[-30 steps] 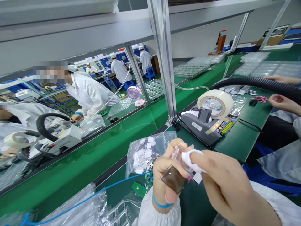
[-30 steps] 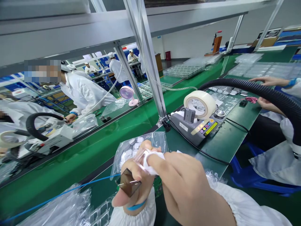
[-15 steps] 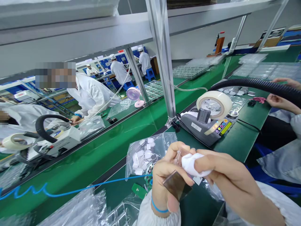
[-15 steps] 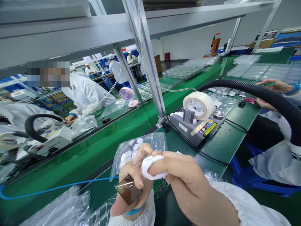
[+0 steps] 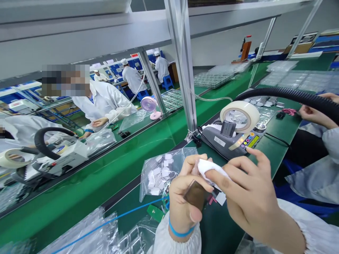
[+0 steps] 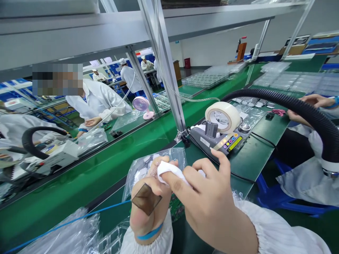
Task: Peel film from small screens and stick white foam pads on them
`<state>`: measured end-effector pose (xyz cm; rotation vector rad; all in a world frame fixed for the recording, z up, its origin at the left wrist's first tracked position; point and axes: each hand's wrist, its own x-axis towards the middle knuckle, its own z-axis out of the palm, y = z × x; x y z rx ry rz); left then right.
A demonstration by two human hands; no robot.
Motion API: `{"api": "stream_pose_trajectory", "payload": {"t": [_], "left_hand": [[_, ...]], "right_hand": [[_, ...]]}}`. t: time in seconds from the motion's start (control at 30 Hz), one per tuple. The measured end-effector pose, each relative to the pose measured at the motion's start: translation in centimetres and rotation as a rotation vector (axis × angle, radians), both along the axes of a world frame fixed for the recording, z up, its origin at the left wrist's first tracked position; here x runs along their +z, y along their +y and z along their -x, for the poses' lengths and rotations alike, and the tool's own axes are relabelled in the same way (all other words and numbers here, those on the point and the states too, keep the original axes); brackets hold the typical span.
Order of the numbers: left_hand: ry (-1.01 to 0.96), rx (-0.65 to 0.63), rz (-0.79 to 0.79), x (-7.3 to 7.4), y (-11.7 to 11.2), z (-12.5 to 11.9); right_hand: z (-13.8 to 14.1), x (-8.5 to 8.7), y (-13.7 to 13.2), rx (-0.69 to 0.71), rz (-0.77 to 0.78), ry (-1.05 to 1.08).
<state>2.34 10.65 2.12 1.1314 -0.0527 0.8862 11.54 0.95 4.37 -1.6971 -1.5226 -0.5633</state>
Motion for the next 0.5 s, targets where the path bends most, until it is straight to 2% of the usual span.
{"api": "stream_pose_trajectory", "payload": {"t": [0.1, 0.17, 0.23, 0.37, 0.5], "left_hand": [[-0.005, 0.043, -0.035, 0.1, 0.1, 0.0], [-0.016, 0.043, -0.04, -0.1, 0.3, -0.2], [-0.027, 0.032, -0.037, -0.5, 0.4, -0.3], [0.004, 0.019, -0.054, -0.8, 0.6, -0.5], [-0.043, -0.071, 0.046, -0.5, 0.3, -0.5]], "right_hand": [[0.4, -0.3, -0.6, 0.139, 0.099, 0.206], [0.4, -0.6, -1.0, 0.276, 0.218, 0.407], [0.4, -0.9, -1.2, 0.344, 0.266, 0.515], [0.5, -1.4, -0.7, 0.336, 0.144, 0.424], [0.1, -1.3, -0.1, 0.388, 0.146, 0.476]]}}
